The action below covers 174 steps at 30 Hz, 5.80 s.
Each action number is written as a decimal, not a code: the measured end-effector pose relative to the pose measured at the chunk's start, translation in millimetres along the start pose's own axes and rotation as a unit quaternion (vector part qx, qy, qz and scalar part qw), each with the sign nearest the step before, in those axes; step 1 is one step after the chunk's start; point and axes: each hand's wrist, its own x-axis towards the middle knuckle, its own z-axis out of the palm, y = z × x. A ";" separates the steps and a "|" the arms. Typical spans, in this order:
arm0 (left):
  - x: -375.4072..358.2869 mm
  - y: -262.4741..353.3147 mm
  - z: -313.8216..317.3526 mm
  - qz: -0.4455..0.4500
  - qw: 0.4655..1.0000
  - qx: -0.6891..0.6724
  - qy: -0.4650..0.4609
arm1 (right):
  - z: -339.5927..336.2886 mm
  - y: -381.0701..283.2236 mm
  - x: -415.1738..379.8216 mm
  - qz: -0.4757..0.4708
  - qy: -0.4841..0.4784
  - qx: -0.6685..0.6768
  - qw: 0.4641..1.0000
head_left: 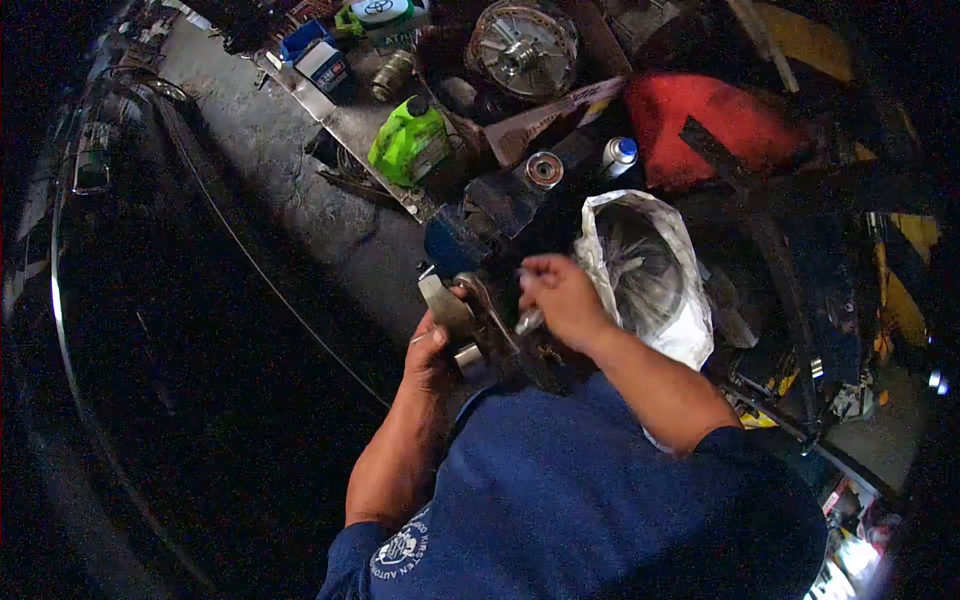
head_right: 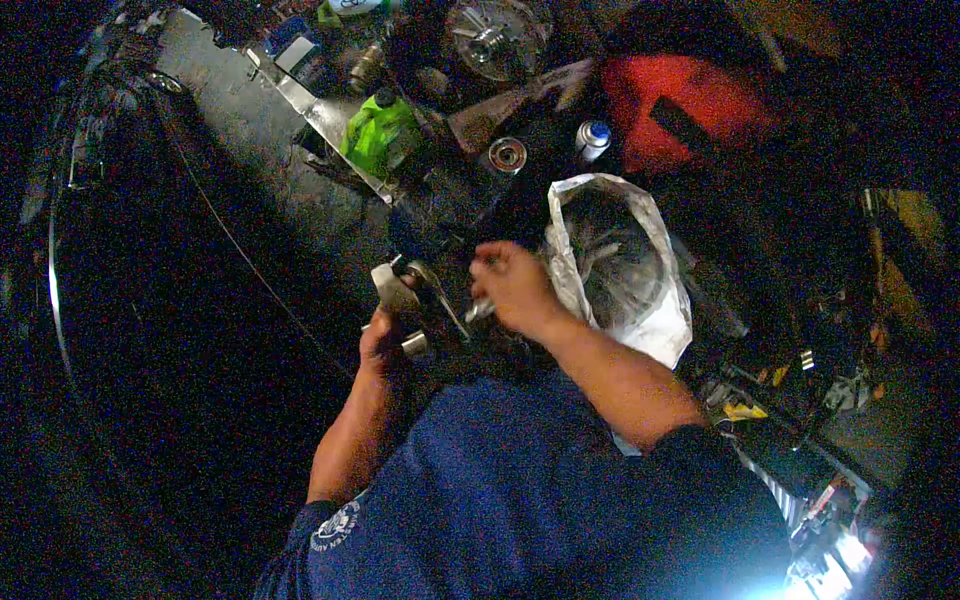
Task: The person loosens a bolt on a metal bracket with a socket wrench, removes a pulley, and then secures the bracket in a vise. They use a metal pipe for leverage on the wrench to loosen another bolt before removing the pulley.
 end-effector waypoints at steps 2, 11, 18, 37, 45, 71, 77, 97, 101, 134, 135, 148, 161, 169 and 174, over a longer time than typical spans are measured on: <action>3.5 2.2 4.0 0.011 0.988 -0.130 -0.088 | -2.9 -8.5 16.6 -0.018 0.075 0.095 0.992; 7.1 19.5 20.5 0.013 0.976 -0.126 -0.179 | 29.4 -37.3 47.1 -0.041 -0.024 0.152 0.987; 11.4 19.9 22.4 -0.024 0.965 -0.167 -0.199 | 12.8 -54.6 46.2 -0.013 -0.024 0.163 0.986; 18.5 16.6 46.9 -0.027 0.981 -0.110 -0.156 | -23.4 -59.7 32.2 -0.422 -0.156 -0.143 0.881; 23.5 21.3 63.2 -0.023 0.983 -0.101 -0.153 | -20.5 -27.3 -22.4 -0.189 -0.044 -0.069 0.978; 55.2 53.5 41.8 -0.069 0.989 0.133 -0.009 | -90.2 47.4 -64.1 -0.199 -0.006 -0.224 0.954; 47.0 78.9 27.4 -0.048 0.991 0.120 0.028 | -103.2 -13.2 -4.8 -0.184 0.091 -0.379 0.903; 55.6 151.7 -76.7 -0.012 0.988 0.098 0.116 | -89.3 -85.0 182.5 -0.283 0.201 -0.554 0.756; 68.4 151.7 -91.9 -0.020 0.985 0.127 0.112 | -54.7 -144.1 167.0 -0.239 0.079 -0.475 0.843; 284.6 216.4 -153.9 -0.052 0.906 0.389 -0.162 | 124.5 -147.8 219.4 0.056 -0.249 -0.721 0.645; 278.8 228.3 -151.7 -0.076 0.917 0.361 -0.153 | 122.8 -144.8 222.3 0.037 -0.248 -0.715 0.652; 312.7 288.3 -181.7 0.050 0.944 0.324 -0.029 | 171.0 -77.4 292.4 0.175 -0.170 -0.701 0.670; 327.9 279.5 -214.2 0.118 0.941 0.316 0.025 | 201.8 -20.4 340.8 0.322 -0.236 -0.645 0.652; 268.1 257.0 -211.8 0.086 0.939 0.308 0.128 | 187.0 -81.8 306.8 0.137 -0.252 -0.613 0.736; 228.3 222.7 -166.3 0.080 0.981 0.109 0.142 | 187.7 -99.1 267.4 -0.022 -0.219 -0.226 0.949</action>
